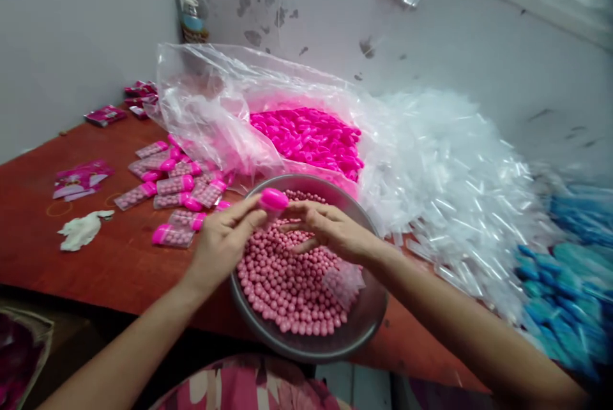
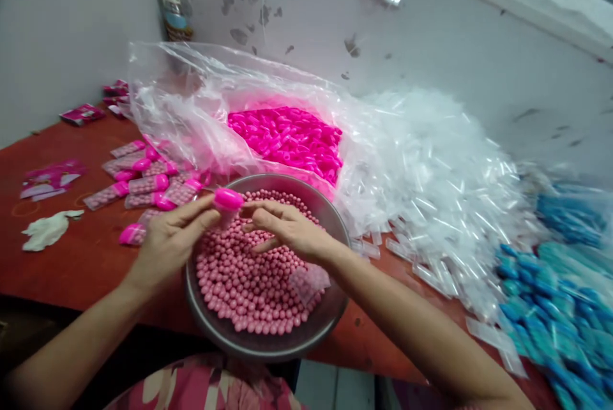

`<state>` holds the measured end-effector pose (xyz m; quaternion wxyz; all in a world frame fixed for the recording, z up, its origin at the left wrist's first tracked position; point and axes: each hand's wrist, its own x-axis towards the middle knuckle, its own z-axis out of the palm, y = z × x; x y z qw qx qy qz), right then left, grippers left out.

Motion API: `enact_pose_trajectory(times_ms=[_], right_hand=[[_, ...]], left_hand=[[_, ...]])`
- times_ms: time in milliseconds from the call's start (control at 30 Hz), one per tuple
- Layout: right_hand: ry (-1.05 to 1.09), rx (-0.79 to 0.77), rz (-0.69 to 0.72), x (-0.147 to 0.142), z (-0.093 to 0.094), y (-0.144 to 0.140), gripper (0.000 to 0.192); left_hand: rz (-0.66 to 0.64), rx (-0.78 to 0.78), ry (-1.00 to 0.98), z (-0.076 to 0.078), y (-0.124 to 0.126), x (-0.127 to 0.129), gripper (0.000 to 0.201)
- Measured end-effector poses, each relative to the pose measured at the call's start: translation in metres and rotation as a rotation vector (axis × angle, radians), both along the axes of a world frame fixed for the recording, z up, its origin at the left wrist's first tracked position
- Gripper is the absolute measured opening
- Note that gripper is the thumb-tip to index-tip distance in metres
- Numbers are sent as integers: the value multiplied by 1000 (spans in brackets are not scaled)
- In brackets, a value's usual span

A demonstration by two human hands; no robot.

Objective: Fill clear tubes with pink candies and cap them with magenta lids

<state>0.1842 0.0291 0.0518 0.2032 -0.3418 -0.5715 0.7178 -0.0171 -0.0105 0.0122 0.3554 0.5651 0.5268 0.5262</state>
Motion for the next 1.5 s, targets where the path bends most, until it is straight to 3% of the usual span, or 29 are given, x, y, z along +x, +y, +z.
enact_pose_trajectory(times_ms=[67, 133, 200, 267, 400, 533, 633, 733, 833, 900, 967, 1033, 1133, 1267, 1367, 1433, 1500], right_hand=[[-220, 226, 89, 23, 10, -4, 45], [-486, 432, 243, 44, 15, -12, 33], [-693, 588, 380, 59, 15, -22, 27], [-781, 698, 465, 66, 9, -31, 35], [-738, 786, 581, 67, -1, -39, 52], [-819, 781, 544, 64, 3, -36, 36], [-888, 726, 525, 66, 12, -27, 12], [-811, 704, 412, 67, 12, -10, 6], [-780, 918, 296, 60, -5, 11, 19], [-798, 1075, 342, 48, -24, 21, 28], [-774, 1128, 423, 32, -42, 25, 27], [-700, 1079, 463, 15, -55, 23, 22], [-588, 883, 428, -4, -63, 15, 12], [-346, 355, 222, -7, -57, 10, 2], [-65, -61, 83, 0, -50, 8, 13], [79, -206, 7, 1, -47, 3, 19], [162, -256, -65, -1, -45, -4, 26]], left_hand=[[149, -10, 63, -5, 14, -20, 38], [245, -10, 270, -16, 29, -42, 41], [279, -44, 524, -30, 42, -61, 38], [272, -94, 720, -43, 51, -73, 35], [161, -29, 935, -63, 58, -76, 29], [171, 80, 1021, -70, 59, -75, 25], [206, 115, 944, -63, 56, -74, 26], [262, 162, 760, -40, 45, -64, 29], [238, 198, 576, -11, 26, -41, 29], [153, 229, 476, 3, 14, -23, 29], [63, 230, 385, 9, 5, -8, 29], [15, 218, 312, 8, 0, 1, 27], [19, 203, 263, 4, -3, 2, 26], [71, 162, 256, 6, -5, -5, 26], [26, 81, 245, 10, -10, -2, 28], [-54, 33, 236, 11, -13, 7, 31], [-133, 15, 221, 11, -15, 17, 29]])
